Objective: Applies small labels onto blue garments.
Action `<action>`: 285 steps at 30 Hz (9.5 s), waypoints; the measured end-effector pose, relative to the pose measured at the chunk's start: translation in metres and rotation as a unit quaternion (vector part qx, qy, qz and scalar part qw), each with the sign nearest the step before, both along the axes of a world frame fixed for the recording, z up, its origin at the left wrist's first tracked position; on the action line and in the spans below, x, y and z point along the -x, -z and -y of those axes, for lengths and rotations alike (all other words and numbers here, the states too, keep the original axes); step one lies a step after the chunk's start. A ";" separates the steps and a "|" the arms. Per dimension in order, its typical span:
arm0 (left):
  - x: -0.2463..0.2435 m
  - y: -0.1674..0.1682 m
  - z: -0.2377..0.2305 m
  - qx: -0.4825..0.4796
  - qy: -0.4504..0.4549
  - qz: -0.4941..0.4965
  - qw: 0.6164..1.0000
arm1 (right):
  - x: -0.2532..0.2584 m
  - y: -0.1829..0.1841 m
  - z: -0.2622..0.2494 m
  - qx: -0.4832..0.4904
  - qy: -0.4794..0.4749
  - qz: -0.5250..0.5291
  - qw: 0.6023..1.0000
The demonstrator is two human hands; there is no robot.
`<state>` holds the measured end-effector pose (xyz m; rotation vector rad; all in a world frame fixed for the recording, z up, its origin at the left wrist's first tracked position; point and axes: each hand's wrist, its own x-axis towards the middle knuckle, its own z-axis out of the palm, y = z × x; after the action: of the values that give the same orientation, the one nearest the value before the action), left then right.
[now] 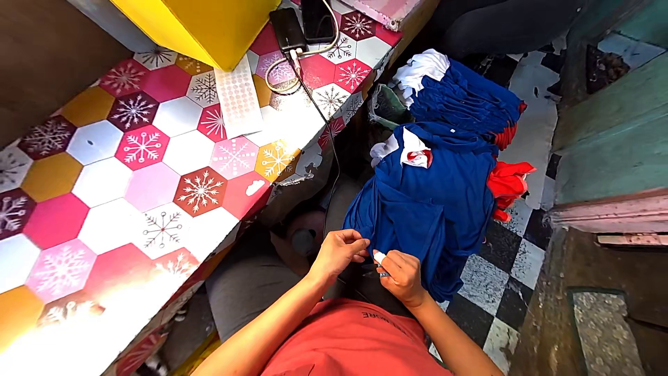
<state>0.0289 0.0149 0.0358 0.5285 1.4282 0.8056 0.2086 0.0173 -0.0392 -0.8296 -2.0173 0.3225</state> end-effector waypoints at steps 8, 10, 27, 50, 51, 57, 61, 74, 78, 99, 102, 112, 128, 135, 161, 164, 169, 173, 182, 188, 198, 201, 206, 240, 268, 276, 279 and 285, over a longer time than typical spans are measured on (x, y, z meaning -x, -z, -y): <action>-0.012 0.003 0.003 0.052 -0.204 0.166 0.963 | -0.013 -0.021 -0.002 0.285 0.052 -0.029 0.957; -0.015 0.003 0.003 0.065 -0.218 0.182 0.957 | -0.015 -0.020 -0.003 0.271 0.053 -0.001 0.961; -0.023 0.007 0.008 0.043 -0.206 0.182 0.961 | -0.007 -0.015 0.001 0.269 0.063 -0.037 0.960; -0.025 0.010 0.012 0.004 -0.187 0.142 0.972 | -0.002 -0.018 0.005 0.289 0.081 -0.047 0.953; -0.025 0.011 0.012 0.002 -0.184 0.139 0.973 | -0.002 -0.018 0.005 0.285 0.082 -0.045 0.954; -0.025 0.007 0.010 0.019 -0.198 0.154 0.968 | -0.001 -0.017 0.005 0.268 0.096 -0.030 0.958; -0.023 0.007 0.009 0.040 -0.216 0.186 0.958 | 0.001 -0.018 0.005 0.273 0.100 -0.033 0.956; -0.022 0.007 0.009 0.041 -0.189 0.181 0.964 | 0.003 -0.018 0.001 0.276 0.090 -0.034 0.956; -0.022 0.007 0.009 0.044 -0.190 0.179 0.964 | 0.003 -0.018 0.002 0.272 0.089 -0.037 0.958; -0.022 0.011 0.010 0.029 -0.210 0.186 0.959 | 0.007 -0.019 -0.001 0.293 0.095 -0.024 0.951; -0.021 0.012 0.009 0.038 -0.214 0.195 0.956 | 0.006 -0.016 -0.001 0.288 0.084 -0.035 0.953; -0.019 0.013 0.010 0.020 -0.178 0.188 0.966 | 0.010 -0.017 -0.004 0.278 0.078 -0.046 0.956; -0.019 0.015 0.012 0.003 -0.169 0.174 0.970 | 0.005 -0.018 -0.005 0.307 0.062 -0.032 0.949; -0.018 0.015 0.012 -0.008 -0.156 0.171 0.973 | 0.009 -0.021 -0.006 0.284 0.088 -0.054 0.953; -0.001 0.017 0.010 -0.176 0.056 -0.048 0.982 | -0.023 -0.033 -0.026 0.496 0.092 -0.125 0.854; 0.022 0.030 0.020 -0.197 0.044 -0.169 0.965 | -0.064 -0.033 -0.051 0.438 0.277 -0.129 0.845; 0.025 0.036 0.019 -0.168 0.072 -0.237 0.954 | -0.065 -0.048 -0.045 0.336 0.193 -0.054 0.920; 0.017 0.036 0.010 -0.133 0.110 -0.301 0.938 | -0.012 -0.033 -0.022 0.412 0.031 0.019 0.911; 0.013 0.046 0.004 -0.149 0.060 -0.239 0.958 | 0.009 -0.014 -0.004 0.308 0.087 -0.009 0.947; 0.010 0.048 0.009 -0.249 0.043 -0.275 0.928 | 0.017 -0.013 -0.011 0.279 0.092 -0.005 0.956; -0.003 0.020 -0.019 -0.032 -0.022 -0.043 0.998 | 0.002 -0.001 -0.006 0.070 0.049 -0.008 0.996; -0.012 0.011 -0.014 0.038 -0.141 0.145 0.978 | 0.004 -0.002 -0.005 0.056 0.038 0.009 0.998; -0.008 0.011 -0.010 0.054 -0.221 0.216 0.950 | 0.004 -0.002 -0.004 0.073 0.011 0.033 0.997; -0.010 0.016 0.001 -0.009 -0.202 0.173 0.964 | 0.012 -0.013 -0.020 0.262 0.050 -0.045 0.963; 0.022 0.038 0.012 -0.113 0.001 -0.146 0.983 | 0.005 -0.041 -0.036 0.421 -0.023 0.091 0.902; 0.023 0.045 -0.001 -0.138 -0.011 -0.226 0.964 | 0.015 -0.025 -0.020 0.232 0.008 -0.009 0.973; 0.015 0.043 -0.004 -0.120 -0.033 -0.202 0.971 | 0.010 -0.021 -0.015 0.165 -0.002 0.010 0.986; 0.008 0.028 -0.003 -0.009 -0.146 0.006 0.989 | 0.011 -0.010 -0.008 0.104 -0.032 0.041 0.993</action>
<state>0.0204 0.0178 0.0078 0.3310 1.5088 1.0526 0.1976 0.0257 -0.0291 -0.9203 -2.1151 0.5519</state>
